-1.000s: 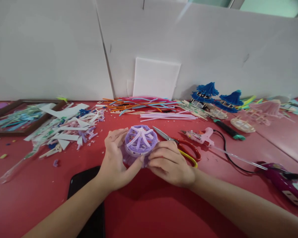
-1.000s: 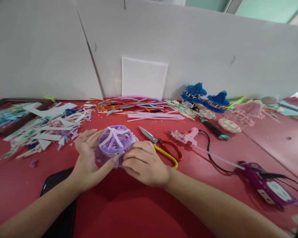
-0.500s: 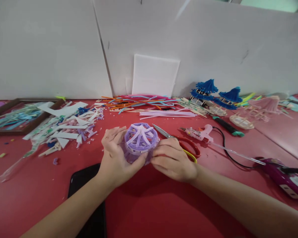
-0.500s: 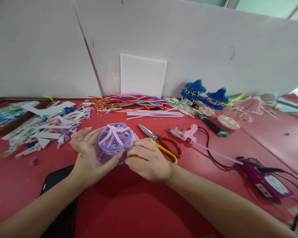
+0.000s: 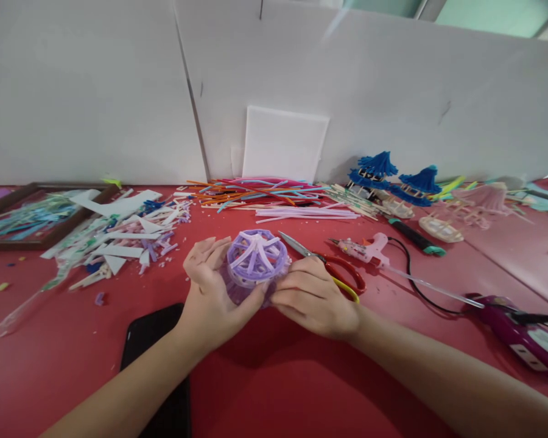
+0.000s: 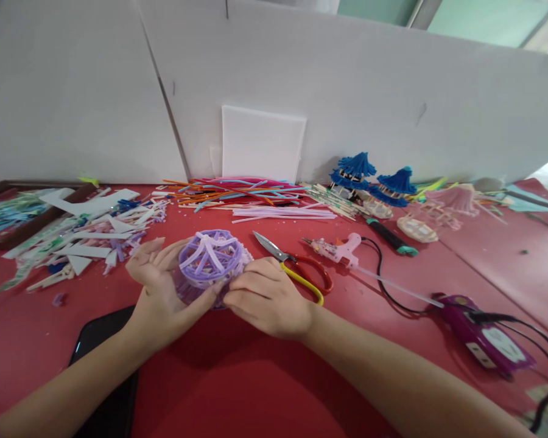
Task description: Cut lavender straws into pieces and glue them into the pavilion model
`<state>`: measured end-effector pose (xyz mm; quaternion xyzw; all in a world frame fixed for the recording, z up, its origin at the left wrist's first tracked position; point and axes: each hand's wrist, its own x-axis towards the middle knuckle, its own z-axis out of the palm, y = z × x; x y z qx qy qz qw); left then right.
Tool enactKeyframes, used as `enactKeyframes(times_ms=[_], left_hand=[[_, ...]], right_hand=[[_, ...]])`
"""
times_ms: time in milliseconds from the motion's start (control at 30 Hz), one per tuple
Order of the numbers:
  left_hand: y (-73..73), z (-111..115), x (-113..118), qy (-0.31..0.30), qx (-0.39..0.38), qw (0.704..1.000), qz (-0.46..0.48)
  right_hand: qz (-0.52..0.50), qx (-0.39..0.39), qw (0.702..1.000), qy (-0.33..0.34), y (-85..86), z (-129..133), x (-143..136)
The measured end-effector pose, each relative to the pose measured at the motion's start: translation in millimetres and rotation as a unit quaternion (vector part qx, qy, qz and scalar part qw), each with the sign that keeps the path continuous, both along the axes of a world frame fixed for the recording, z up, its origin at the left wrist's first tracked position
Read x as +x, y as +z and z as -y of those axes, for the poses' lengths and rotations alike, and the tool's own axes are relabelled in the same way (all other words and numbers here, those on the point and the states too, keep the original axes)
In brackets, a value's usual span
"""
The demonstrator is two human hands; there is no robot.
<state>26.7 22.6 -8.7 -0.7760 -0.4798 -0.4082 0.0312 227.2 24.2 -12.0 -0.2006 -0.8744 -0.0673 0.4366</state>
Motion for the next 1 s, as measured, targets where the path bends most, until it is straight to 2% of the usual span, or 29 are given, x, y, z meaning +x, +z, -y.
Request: enactKeyframes(times_ms=[233,400,600,833,1000], left_hand=[[-3.0,0,-2,0.004,-0.006,1.000,-0.003],[-0.8,0,-2,-0.006,-0.020,1.000,0.008],[0.0,-1,-2,-0.007,-0.022,1.000,0.002],[-2.6,0,-2,-0.011,-0.004,1.000,0.023],[-3.5,-1,-3,-0.039,-0.004,0.999,0.035]], right_hand=[[0.031,0.021,0.999,0.008,0.6,3,2],[-0.001,0.017,1.000,-0.006,0.9,1,-1],[0.049,0.007,0.999,0.008,6.7,0,2],[-0.017,-0.034,0.999,0.014,-2.1,-1,8],[-0.021,-0.038,0.999,0.013,-2.0,-2,8]])
